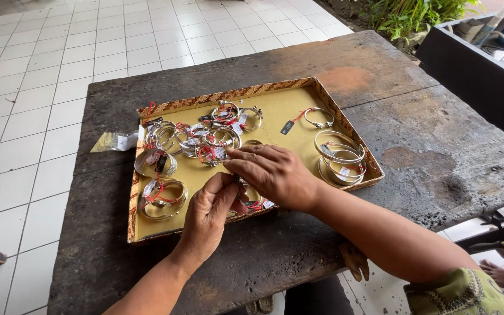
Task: Inspecting and manually adjusting silver bracelets in a display tray
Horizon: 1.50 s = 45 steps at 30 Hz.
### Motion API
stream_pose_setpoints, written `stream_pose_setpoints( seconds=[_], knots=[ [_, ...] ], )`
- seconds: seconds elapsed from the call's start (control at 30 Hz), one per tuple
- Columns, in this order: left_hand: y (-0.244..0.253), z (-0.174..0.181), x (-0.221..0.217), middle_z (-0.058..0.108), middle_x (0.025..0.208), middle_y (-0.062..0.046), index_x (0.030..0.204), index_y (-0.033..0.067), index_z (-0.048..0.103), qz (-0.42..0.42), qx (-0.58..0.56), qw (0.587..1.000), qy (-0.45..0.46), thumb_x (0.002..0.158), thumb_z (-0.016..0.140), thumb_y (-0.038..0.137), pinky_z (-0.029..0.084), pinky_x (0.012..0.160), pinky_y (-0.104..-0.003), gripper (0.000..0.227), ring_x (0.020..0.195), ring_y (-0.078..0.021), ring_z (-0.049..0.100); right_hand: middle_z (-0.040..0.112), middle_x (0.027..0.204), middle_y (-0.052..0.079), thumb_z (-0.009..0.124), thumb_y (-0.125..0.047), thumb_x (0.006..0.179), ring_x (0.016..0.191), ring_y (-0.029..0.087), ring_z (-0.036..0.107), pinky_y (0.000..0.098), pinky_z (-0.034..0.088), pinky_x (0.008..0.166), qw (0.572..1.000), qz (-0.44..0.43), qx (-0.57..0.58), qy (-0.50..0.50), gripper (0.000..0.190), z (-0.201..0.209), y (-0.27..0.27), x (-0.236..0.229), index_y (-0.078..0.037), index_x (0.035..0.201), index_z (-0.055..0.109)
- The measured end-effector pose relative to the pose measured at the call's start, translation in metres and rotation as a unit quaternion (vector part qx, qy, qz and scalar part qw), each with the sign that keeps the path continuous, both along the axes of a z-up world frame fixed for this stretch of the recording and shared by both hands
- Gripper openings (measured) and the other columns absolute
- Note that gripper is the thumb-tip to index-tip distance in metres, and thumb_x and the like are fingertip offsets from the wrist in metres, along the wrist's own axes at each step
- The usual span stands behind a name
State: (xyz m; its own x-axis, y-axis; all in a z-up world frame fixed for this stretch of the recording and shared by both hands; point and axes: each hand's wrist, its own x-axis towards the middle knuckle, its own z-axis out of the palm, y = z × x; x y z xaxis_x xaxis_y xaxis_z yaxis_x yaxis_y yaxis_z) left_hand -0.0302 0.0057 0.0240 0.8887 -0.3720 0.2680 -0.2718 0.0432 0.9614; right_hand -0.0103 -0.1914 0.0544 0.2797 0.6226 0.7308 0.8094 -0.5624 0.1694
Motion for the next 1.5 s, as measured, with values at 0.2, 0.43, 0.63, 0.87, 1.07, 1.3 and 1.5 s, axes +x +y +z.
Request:
stream_pose_setpoints(
  seconds=[0.2,0.43,0.63,0.87,1.07,1.3,1.5],
  knots=[
    [0.001,0.005,-0.003,0.056,0.075,0.0,0.089,0.0098,0.055,0.001,0.105,0.967,-0.233,0.103,0.054,0.014,0.044,0.062,-0.029,0.015,0.066,-0.0126,0.049,0.079,0.107,-0.001,0.063,-0.008,0.094,0.091,0.012,0.077,0.0287,0.055,0.077,0.932,-0.073,0.194,0.297,0.027,-0.02,0.004,0.013,-0.019,0.116,0.072],
    [-0.004,-0.004,0.004,0.073,0.087,-0.003,0.092,0.0086,0.063,0.01,0.002,1.0,-0.01,0.103,0.052,0.024,0.061,0.07,-0.025,0.022,0.07,-0.0165,0.075,0.076,0.112,0.009,0.061,-0.004,0.098,0.097,0.023,0.076,0.0331,0.058,0.085,0.946,-0.022,0.209,0.245,0.031,-0.005,0.01,-0.004,-0.011,0.128,0.064],
    [0.001,-0.012,0.01,0.067,0.069,-0.006,0.095,0.0062,0.064,0.012,-0.093,0.995,-0.017,0.103,0.05,0.021,0.056,0.065,-0.027,0.021,0.061,-0.0131,0.067,0.038,0.164,0.017,0.035,-0.025,0.114,0.153,0.035,0.039,0.0491,0.031,0.128,0.99,-0.006,-0.073,0.121,0.046,0.008,0.013,-0.022,-0.007,0.155,0.038],
    [0.002,0.003,-0.001,0.064,0.073,-0.006,0.101,0.0065,0.066,-0.028,-0.061,0.997,0.03,0.102,0.053,0.034,0.052,0.059,-0.025,0.03,0.056,-0.0144,0.062,0.062,0.143,0.022,0.045,-0.018,0.111,0.125,0.034,0.07,0.0418,0.059,0.098,0.991,-0.045,-0.111,-0.056,0.039,0.005,0.0,-0.018,-0.001,0.146,0.051],
    [0.0,0.002,-0.004,0.066,0.076,-0.007,0.092,0.0075,0.061,-0.002,-0.021,0.998,-0.062,0.106,0.049,0.028,0.054,0.065,-0.029,0.028,0.063,-0.0144,0.064,0.071,0.12,0.019,0.055,-0.004,0.102,0.1,0.032,0.076,0.0404,0.062,0.082,0.998,-0.033,0.041,0.039,0.024,-0.001,0.009,-0.008,-0.002,0.125,0.065],
    [0.001,0.01,0.001,0.067,0.073,-0.017,0.087,0.0044,0.064,0.021,0.126,0.949,-0.287,0.101,0.057,0.013,0.058,0.061,-0.039,0.018,0.064,-0.0327,0.071,0.079,0.094,0.015,0.063,-0.006,0.097,0.091,0.023,0.076,0.0397,0.058,0.087,0.844,0.079,0.317,0.426,0.015,-0.034,0.014,0.018,-0.005,0.106,0.075],
    [-0.005,0.009,0.005,0.072,0.082,-0.015,0.093,0.0037,0.065,0.02,0.002,0.99,-0.142,0.105,0.053,0.023,0.059,0.066,-0.034,0.026,0.071,-0.0195,0.068,0.078,0.085,0.011,0.059,0.001,0.096,0.081,0.025,0.078,0.0404,0.061,0.079,0.908,0.01,0.313,0.279,0.027,0.003,0.013,0.0,-0.01,0.115,0.074]
  ],
)
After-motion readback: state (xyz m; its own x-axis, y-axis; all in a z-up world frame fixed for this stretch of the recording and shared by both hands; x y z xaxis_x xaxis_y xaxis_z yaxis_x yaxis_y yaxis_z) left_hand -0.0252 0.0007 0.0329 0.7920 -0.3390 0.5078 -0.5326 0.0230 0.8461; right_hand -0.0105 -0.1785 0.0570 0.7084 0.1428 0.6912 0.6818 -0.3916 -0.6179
